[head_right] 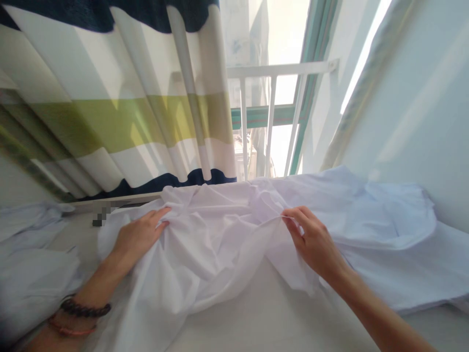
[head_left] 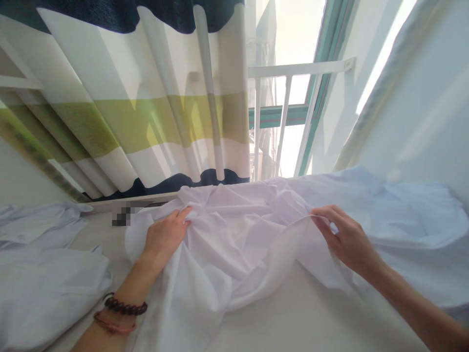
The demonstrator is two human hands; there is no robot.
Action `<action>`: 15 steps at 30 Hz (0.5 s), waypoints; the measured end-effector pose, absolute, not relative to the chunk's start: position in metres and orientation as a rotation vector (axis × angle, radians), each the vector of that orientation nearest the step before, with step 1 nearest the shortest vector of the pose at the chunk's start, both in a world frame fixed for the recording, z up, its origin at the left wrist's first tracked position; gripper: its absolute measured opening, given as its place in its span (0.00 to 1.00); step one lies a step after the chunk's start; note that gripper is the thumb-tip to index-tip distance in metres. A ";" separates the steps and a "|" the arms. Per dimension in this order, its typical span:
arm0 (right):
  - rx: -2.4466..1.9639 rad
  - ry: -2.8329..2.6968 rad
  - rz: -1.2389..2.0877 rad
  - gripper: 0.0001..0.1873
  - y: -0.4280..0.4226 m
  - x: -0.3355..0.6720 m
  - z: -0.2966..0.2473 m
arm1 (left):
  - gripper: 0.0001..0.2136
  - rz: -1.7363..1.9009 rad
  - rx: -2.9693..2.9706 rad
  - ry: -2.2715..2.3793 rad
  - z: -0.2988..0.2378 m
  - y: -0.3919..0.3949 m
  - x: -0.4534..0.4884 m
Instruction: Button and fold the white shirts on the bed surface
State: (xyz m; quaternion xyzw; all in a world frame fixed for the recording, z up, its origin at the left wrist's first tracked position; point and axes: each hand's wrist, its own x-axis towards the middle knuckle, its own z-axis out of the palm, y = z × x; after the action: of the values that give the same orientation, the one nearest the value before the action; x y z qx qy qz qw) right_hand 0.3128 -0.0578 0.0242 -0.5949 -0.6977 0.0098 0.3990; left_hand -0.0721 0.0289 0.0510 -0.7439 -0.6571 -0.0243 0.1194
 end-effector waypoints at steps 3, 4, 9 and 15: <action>-1.520 -1.671 0.177 0.15 -0.066 0.311 0.034 | 0.20 -0.180 -2.128 -1.817 0.068 0.022 -0.078; -1.520 -1.703 0.234 0.15 -0.069 0.311 0.035 | 0.20 -0.194 -2.194 -1.769 0.074 0.014 -0.076; -1.519 -1.905 0.403 0.16 -0.078 0.308 0.038 | 0.18 0.339 -2.882 -1.712 0.085 -0.055 -0.029; -1.375 -1.912 0.876 0.21 -0.085 0.333 0.052 | 0.19 0.581 -2.919 -1.655 0.068 -0.071 0.000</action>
State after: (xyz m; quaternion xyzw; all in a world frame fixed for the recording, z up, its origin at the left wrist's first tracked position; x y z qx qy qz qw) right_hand 0.3331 -0.0852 0.0522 -0.5204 -0.7237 0.3314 0.3093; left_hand 0.0005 -0.0705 0.0682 -0.8497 -0.4818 0.1693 -0.1315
